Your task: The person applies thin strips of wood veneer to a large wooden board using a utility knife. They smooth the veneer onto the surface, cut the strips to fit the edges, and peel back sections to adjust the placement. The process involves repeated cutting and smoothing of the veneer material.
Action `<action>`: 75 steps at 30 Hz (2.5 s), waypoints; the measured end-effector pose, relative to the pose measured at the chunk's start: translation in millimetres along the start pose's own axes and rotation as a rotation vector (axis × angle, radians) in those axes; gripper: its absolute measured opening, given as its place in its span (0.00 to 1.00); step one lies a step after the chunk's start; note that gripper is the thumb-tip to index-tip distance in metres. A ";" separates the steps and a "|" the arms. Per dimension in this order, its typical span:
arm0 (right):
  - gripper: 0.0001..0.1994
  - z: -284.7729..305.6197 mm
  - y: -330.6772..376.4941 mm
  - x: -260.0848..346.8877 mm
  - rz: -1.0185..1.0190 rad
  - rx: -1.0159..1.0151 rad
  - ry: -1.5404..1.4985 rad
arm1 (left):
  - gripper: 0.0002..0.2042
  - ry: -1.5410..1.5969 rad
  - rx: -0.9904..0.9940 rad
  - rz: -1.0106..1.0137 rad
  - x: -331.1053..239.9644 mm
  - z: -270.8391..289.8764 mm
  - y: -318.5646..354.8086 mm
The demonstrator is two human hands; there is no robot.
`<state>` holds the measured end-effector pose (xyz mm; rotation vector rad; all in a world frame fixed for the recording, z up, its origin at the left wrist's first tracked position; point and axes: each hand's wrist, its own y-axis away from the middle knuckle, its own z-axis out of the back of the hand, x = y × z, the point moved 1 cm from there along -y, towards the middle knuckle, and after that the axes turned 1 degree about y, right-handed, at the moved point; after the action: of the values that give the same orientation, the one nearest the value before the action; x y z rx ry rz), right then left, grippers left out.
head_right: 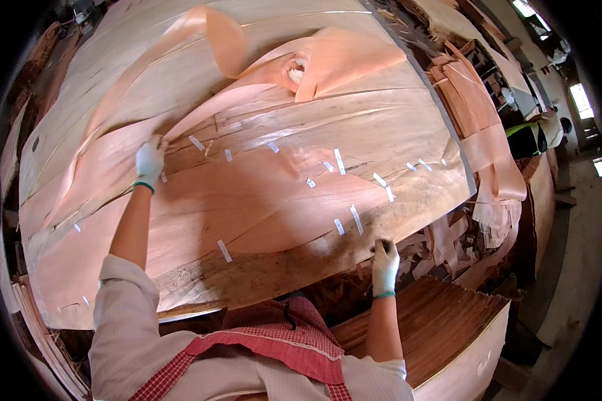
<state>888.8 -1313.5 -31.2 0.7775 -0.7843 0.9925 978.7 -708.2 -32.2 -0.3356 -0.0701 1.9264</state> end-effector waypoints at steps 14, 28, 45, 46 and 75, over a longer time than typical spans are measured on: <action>0.25 -182.7 -139.1 131.6 -0.381 0.346 -0.763 | 0.08 -0.077 -0.244 -0.181 -5.7 237.4 100.7; 0.20 -230.2 -114.5 203.3 -0.092 0.587 -0.906 | 0.07 -0.048 -0.004 0.267 89.9 310.6 301.8; 0.27 -173.7 -40.4 291.5 0.150 0.492 -0.844 | 0.10 0.362 0.399 0.113 133.2 275.5 394.4; 0.27 -168.4 -26.4 306.4 0.169 0.460 -0.839 | 0.10 0.373 0.346 0.129 126.9 283.8 393.5; 0.24 -95.9 194.8 368.2 0.122 0.528 -1.158 | 0.07 0.010 -0.017 0.228 186.1 456.4 495.4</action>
<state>853.5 -1014.0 271.7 1.8433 -1.5870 0.8054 347.2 -672.1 265.0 -0.3772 -0.0430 2.1501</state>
